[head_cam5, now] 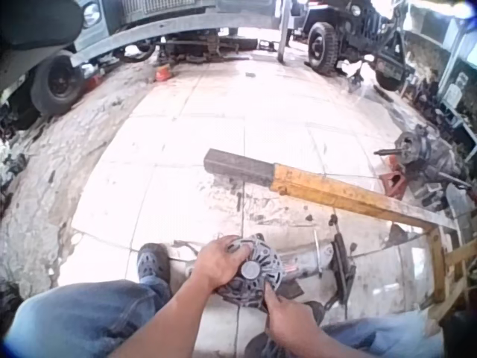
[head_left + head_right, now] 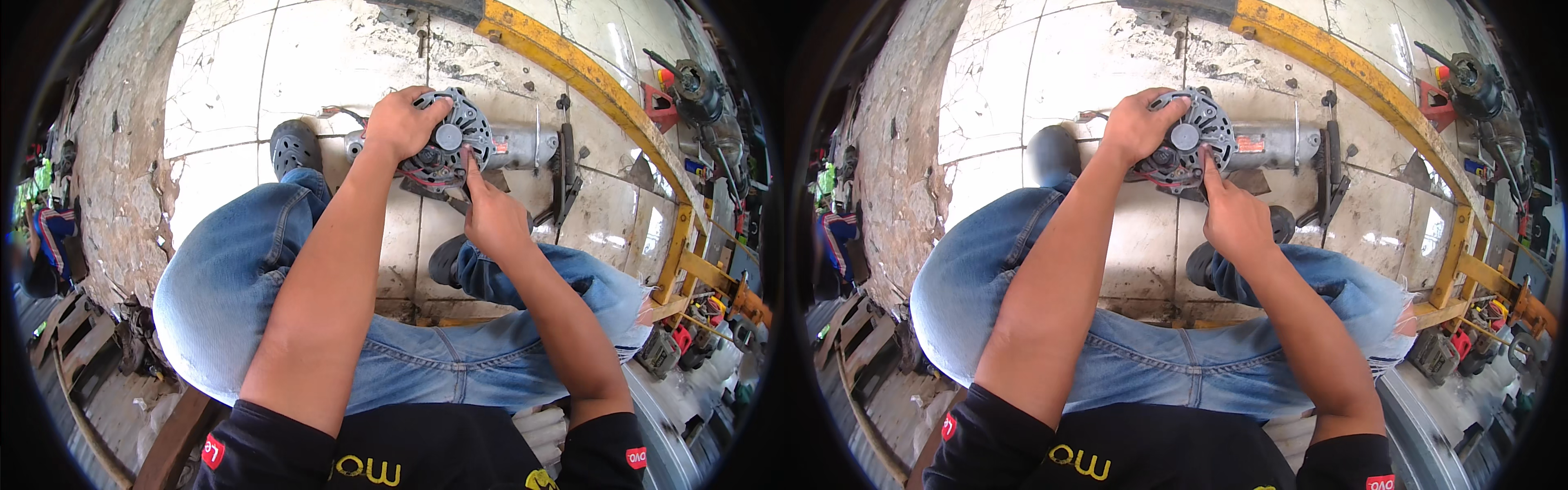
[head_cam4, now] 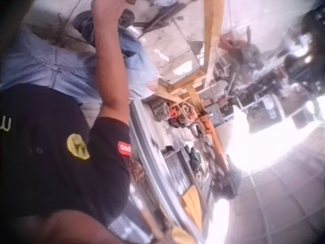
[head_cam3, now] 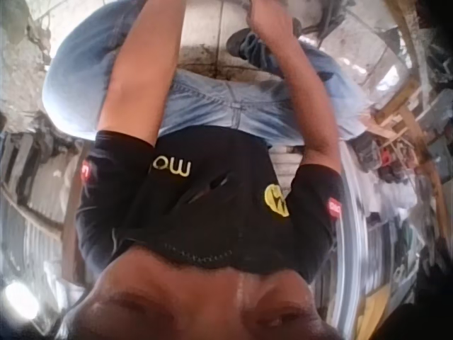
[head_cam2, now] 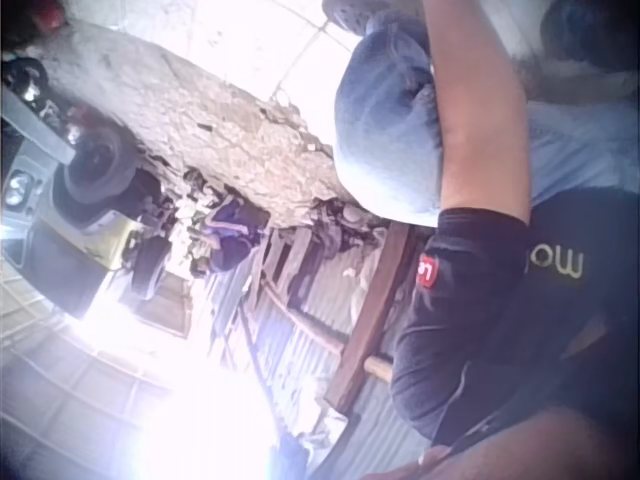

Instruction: The person sits on the floor and uses a screwdriver to adjust components inside an alternator. They then use a metal file to scrape the surface of the internal parts.

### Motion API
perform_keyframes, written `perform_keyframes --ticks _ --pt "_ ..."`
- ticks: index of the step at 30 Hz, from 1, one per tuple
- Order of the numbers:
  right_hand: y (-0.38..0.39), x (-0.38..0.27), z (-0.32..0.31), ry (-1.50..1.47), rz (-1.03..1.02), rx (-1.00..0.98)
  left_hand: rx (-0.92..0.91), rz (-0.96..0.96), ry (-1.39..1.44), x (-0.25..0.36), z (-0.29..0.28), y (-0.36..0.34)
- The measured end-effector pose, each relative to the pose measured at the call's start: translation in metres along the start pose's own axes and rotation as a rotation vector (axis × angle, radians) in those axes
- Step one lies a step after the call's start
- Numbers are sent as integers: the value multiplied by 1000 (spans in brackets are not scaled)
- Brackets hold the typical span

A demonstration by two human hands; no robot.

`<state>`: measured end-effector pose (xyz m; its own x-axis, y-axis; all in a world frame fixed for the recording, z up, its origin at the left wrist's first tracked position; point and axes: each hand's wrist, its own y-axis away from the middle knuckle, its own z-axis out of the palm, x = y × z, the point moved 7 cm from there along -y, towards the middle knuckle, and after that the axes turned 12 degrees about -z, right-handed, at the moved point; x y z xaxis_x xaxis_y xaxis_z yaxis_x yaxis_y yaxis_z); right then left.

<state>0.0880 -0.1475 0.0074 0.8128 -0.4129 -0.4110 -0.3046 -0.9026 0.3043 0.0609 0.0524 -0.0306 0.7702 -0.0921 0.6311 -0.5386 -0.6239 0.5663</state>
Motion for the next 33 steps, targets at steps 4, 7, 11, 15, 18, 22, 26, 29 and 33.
perform_keyframes --ticks 4,7,11,15,18,22,26,29,33 --pt "8 -3 2 -12 -20 -43 24 21 -8 2 -3 2" --pt "1 -4 3 13 -23 -12 4 17 -9 3 -1 2" --pt "-5 -5 -1 -8 0 -17 9 8 0 2 -1 2" --pt "2 -9 -2 13 -1 -48 5 8 0 3 -2 1" --pt "-3 -5 0 38 -8 -17 6 10 6 5 -2 1" --pt "-1 -4 3 -16 -6 -20 35 7 12 2 -1 3" --pt "3 -3 -1 18 -22 -39 21 24 -4 3 -2 3" --pt "-9 2 1 11 -62 25 32 40 -10 4 -3 2" --pt "7 20 6 34 -101 -24 19 39 0 7 -1 6"
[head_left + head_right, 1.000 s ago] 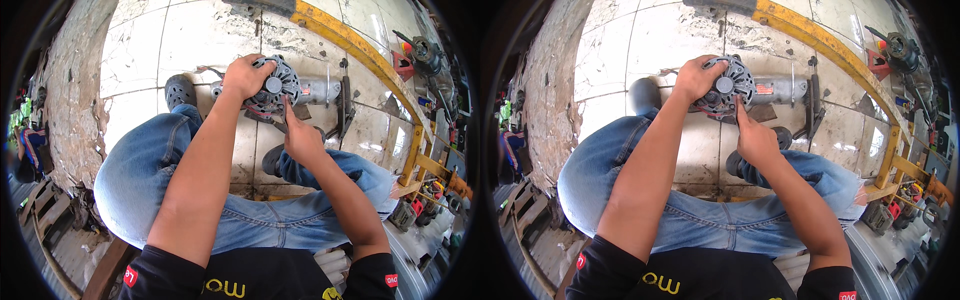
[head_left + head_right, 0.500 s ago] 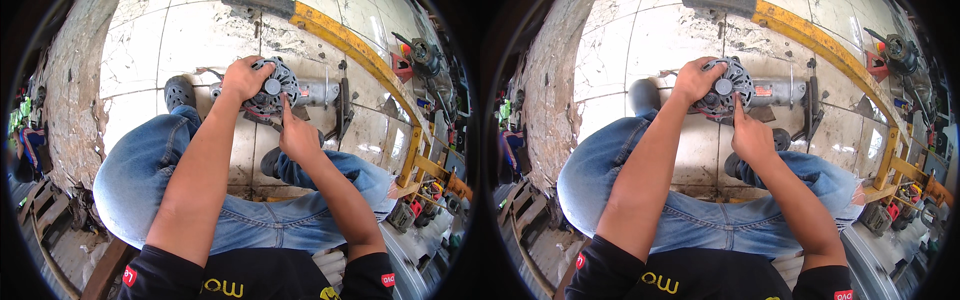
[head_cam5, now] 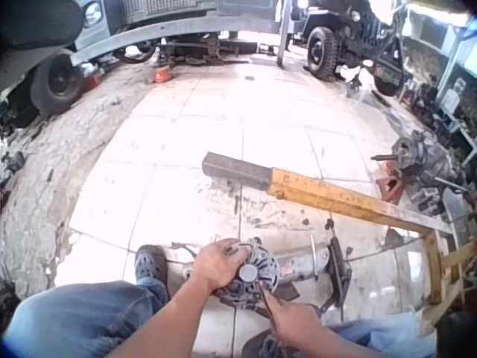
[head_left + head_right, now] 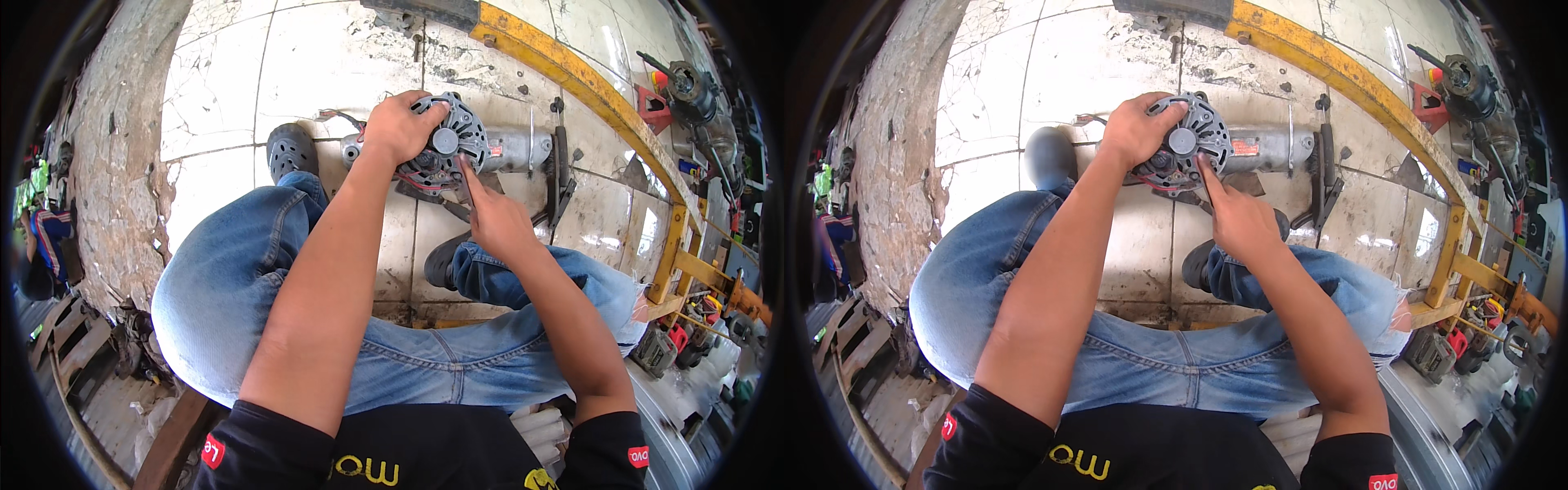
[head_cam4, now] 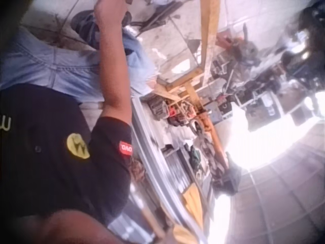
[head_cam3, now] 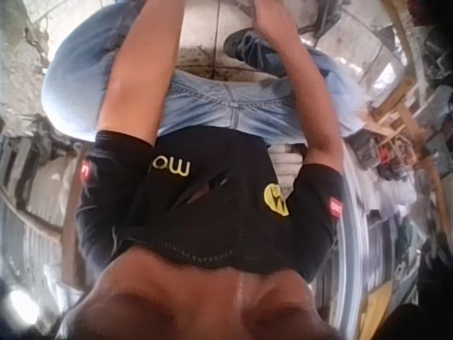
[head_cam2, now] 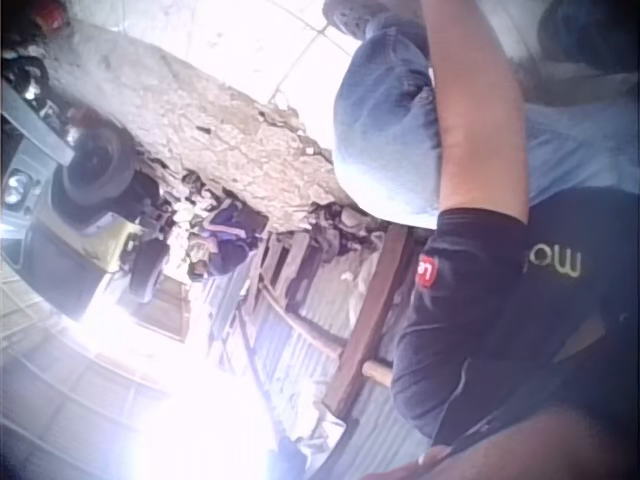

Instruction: The person sits on the floor and uses a screwdriver to adjust components inside an alternator. They then use a metal file to scrape the surface of the internal parts.

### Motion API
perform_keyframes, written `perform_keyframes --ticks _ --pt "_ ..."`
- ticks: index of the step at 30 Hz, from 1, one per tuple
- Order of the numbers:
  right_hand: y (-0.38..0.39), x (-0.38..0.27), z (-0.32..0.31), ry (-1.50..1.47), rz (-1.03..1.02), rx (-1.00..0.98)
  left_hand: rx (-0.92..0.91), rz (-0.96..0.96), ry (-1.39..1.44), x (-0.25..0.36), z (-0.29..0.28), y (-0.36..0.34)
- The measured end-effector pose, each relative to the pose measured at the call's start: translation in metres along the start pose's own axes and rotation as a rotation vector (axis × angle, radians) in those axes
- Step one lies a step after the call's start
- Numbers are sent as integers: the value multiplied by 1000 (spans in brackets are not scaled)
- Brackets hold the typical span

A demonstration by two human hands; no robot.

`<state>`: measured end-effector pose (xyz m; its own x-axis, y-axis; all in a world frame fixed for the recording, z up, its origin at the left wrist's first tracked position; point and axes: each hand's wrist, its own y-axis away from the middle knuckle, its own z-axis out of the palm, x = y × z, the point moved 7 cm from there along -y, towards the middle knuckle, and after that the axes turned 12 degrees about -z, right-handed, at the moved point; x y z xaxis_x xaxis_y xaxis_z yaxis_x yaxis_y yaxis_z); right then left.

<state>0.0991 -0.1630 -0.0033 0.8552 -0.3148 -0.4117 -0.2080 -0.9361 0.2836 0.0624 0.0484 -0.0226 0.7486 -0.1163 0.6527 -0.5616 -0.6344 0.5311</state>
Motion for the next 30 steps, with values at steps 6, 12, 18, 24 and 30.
perform_keyframes --ticks 6,12,18,24,30 --pt "-6 -1 -10 62 -16 -26 -12 14 -4 -1 -1 -4" --pt "1 15 -10 -19 -100 6 -13 5 -12 -6 -1 -7" --pt "-3 21 -13 -56 -169 13 -11 12 -26 -1 1 -10" --pt "5 25 -14 -120 -185 -12 -68 0 -22 -3 4 -13" --pt "-3 20 -11 -230 -166 -12 -78 15 -29 2 3 -11"
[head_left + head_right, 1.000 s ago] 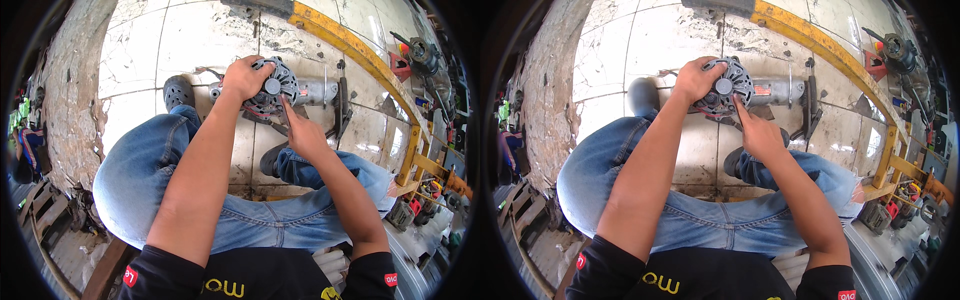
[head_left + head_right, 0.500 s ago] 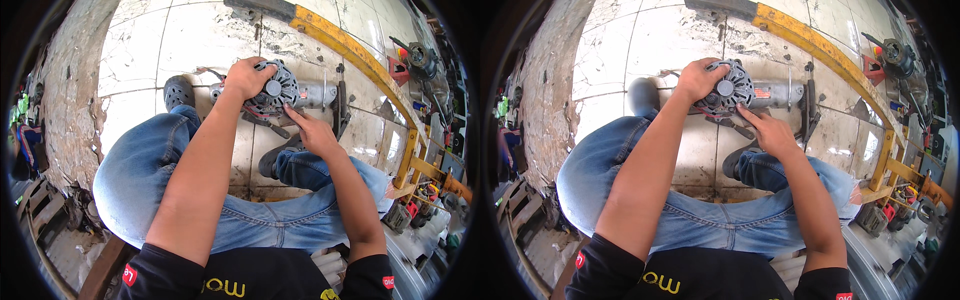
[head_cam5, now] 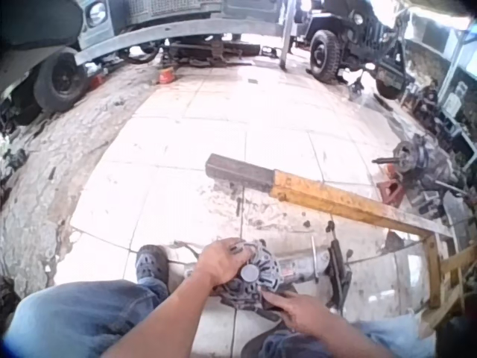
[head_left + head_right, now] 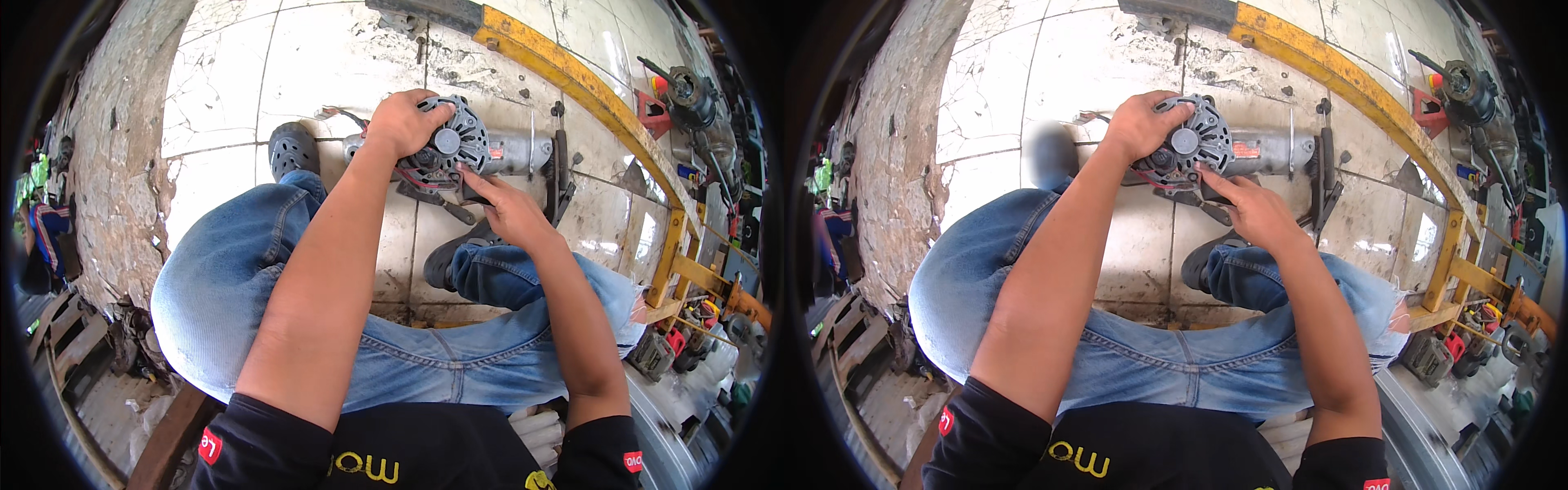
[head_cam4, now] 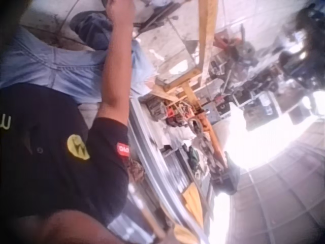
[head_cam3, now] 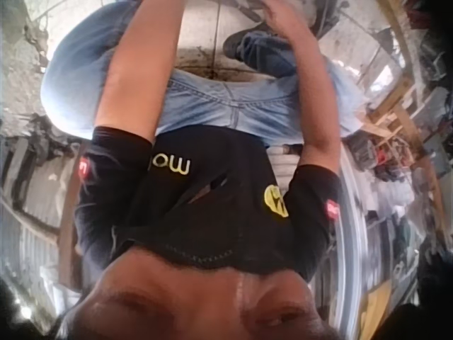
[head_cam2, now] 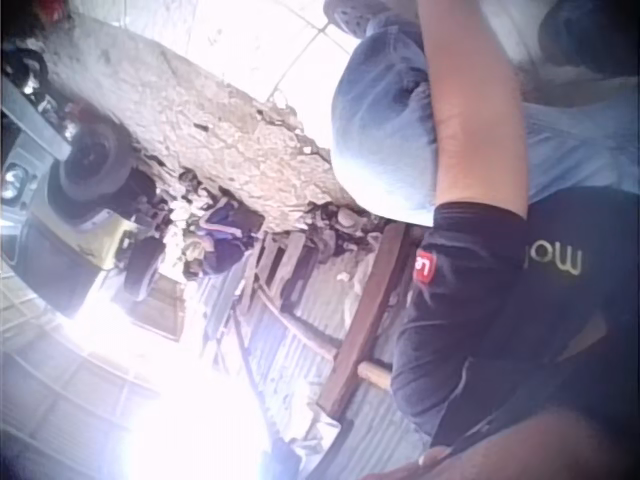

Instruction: The person sits on the floor and uses a screwdriver to adjust components inside an alternator. They then use a metal file to scrape the surface of the internal parts.

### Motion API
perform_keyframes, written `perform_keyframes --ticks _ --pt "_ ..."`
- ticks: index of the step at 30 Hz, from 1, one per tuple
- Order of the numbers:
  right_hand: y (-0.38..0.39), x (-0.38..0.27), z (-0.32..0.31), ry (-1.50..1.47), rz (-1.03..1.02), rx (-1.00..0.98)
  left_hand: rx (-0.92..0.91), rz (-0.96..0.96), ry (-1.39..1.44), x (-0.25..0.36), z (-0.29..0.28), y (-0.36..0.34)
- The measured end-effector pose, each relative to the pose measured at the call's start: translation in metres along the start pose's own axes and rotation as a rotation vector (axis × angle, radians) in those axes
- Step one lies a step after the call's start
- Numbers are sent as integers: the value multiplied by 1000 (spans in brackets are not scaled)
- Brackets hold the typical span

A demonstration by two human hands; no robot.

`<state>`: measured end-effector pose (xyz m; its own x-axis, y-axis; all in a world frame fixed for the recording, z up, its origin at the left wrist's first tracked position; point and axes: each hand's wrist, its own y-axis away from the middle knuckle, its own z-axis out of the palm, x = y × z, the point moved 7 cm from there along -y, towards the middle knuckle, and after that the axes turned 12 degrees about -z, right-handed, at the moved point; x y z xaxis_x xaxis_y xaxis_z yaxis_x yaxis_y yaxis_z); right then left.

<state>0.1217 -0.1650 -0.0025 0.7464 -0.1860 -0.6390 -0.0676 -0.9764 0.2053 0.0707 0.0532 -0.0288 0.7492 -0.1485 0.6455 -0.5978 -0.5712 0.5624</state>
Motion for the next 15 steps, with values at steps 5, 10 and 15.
perform_keyframes --ticks 5,10,15 --pt "25 11 -15 -162 23 -105 6 -29 1 -4 0 0" --pt "41 23 -57 -571 380 2 14 -12 -13 -1 0 -2" --pt "22 6 -48 -750 428 236 2 -31 18 -4 -1 0"
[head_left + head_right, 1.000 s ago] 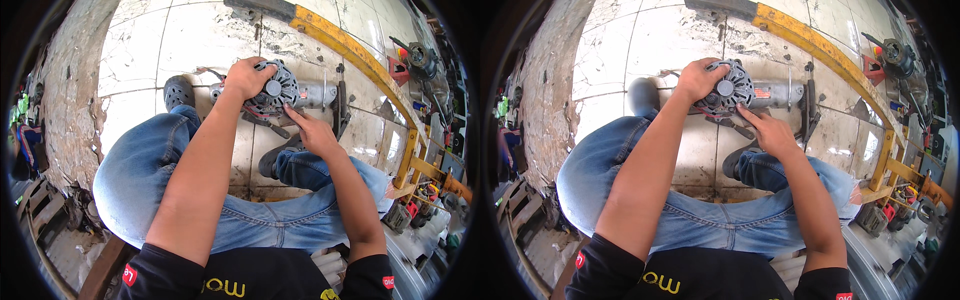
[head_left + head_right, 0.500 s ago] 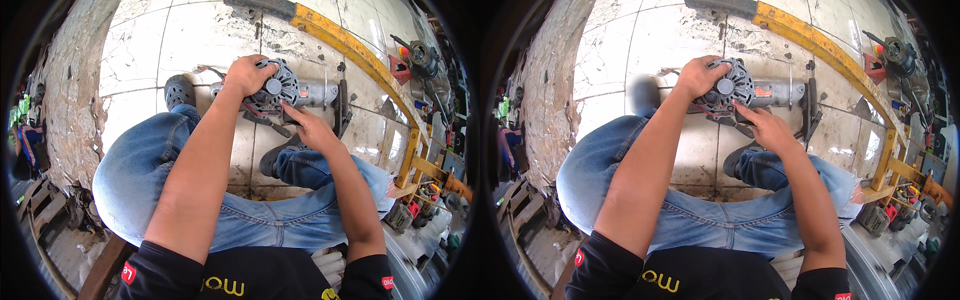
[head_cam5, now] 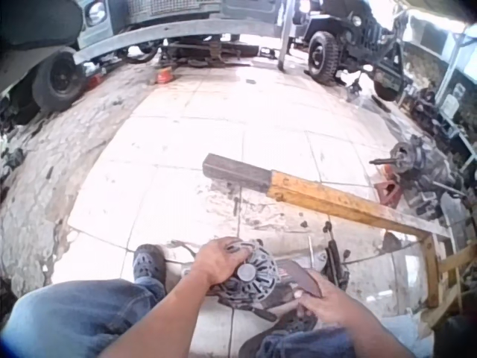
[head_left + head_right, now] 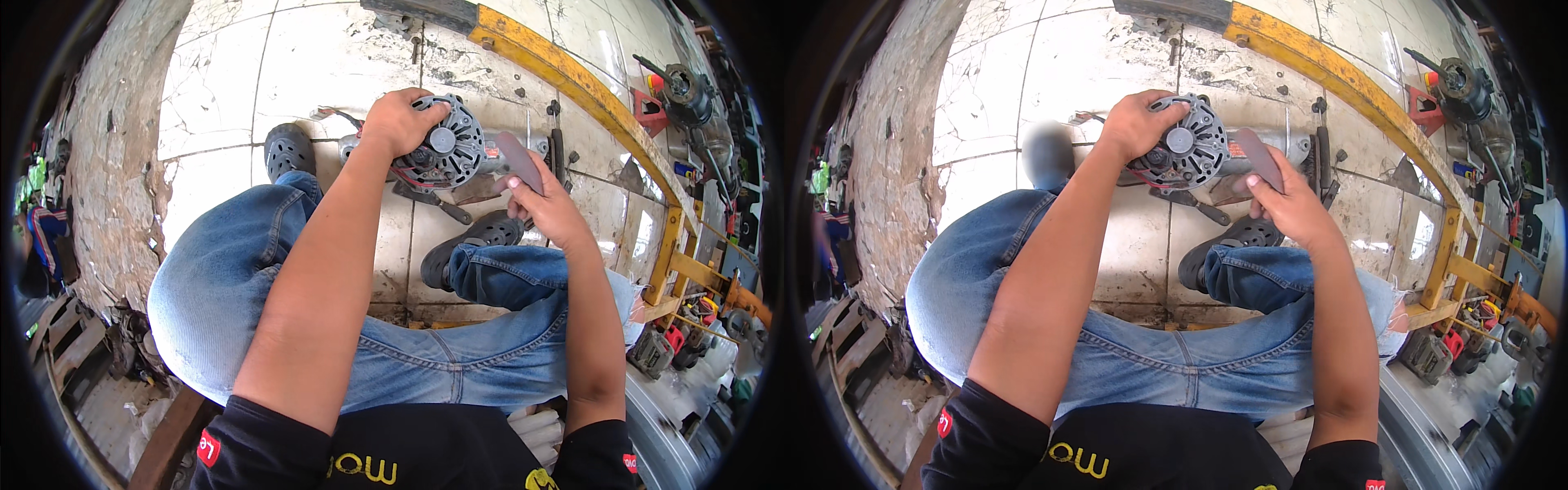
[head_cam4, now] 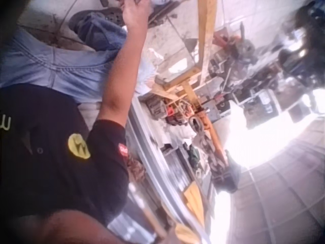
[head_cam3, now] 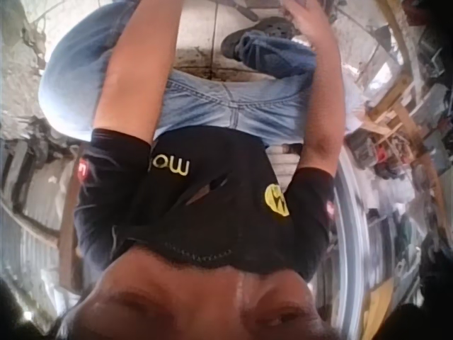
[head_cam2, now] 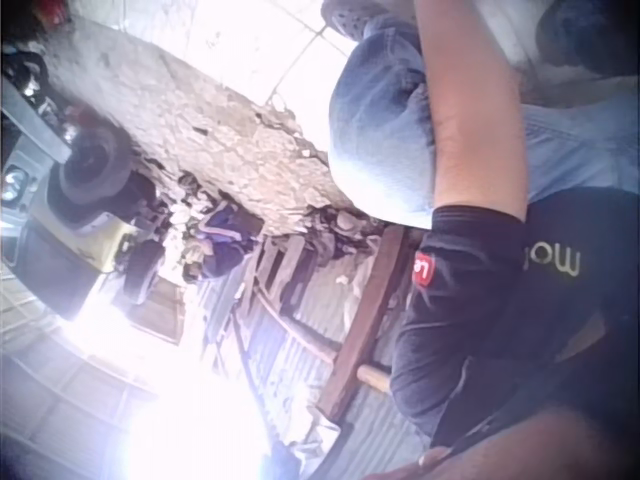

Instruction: The person sits on the floor and uses a screwdriver to adjust components inside an alternator. They then use a metal file to scrape the surface of the internal parts.

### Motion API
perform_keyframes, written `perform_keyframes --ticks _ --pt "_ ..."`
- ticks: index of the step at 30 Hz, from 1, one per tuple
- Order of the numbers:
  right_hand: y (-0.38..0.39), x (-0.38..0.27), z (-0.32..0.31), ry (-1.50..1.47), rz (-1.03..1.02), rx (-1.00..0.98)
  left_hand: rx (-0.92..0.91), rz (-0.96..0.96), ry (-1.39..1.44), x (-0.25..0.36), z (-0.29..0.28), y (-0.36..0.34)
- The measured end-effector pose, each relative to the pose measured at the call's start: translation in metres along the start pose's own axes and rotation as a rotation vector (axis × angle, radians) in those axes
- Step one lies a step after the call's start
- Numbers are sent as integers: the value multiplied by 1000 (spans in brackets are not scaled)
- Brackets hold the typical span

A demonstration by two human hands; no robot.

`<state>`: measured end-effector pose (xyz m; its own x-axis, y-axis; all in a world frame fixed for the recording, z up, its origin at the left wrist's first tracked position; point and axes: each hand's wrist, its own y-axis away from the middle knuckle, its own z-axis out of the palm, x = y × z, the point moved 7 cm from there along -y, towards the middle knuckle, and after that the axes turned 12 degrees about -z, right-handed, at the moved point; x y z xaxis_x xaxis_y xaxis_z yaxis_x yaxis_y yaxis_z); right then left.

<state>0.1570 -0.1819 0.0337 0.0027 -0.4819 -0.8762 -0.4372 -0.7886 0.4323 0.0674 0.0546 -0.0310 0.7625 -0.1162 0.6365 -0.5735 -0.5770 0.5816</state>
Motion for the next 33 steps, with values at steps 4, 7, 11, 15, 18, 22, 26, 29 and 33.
perform_keyframes --ticks 4,7,11,15,18,22,26,29,33 --pt "-9 20 15 -307 -6 34 13 6 3 1 1 -2" --pt "-15 38 27 -437 60 23 15 9 14 2 1 -2" --pt "-17 48 42 -397 87 -58 23 -2 16 1 0 -1" --pt "-18 56 44 -204 55 -100 26 7 12 0 -1 -3" --pt "-13 60 48 -53 -19 -70 -10 7 22 3 0 -2" --pt "-17 58 42 242 -127 -55 -5 3 12 3 1 -3" --pt "-16 46 42 377 -177 -57 24 -4 -7 4 -2 1" --pt "-9 44 38 430 -264 -48 28 -19 -18 5 -1 1" --pt "-15 45 40 434 -196 -42 29 -1 -3 3 -1 -2"
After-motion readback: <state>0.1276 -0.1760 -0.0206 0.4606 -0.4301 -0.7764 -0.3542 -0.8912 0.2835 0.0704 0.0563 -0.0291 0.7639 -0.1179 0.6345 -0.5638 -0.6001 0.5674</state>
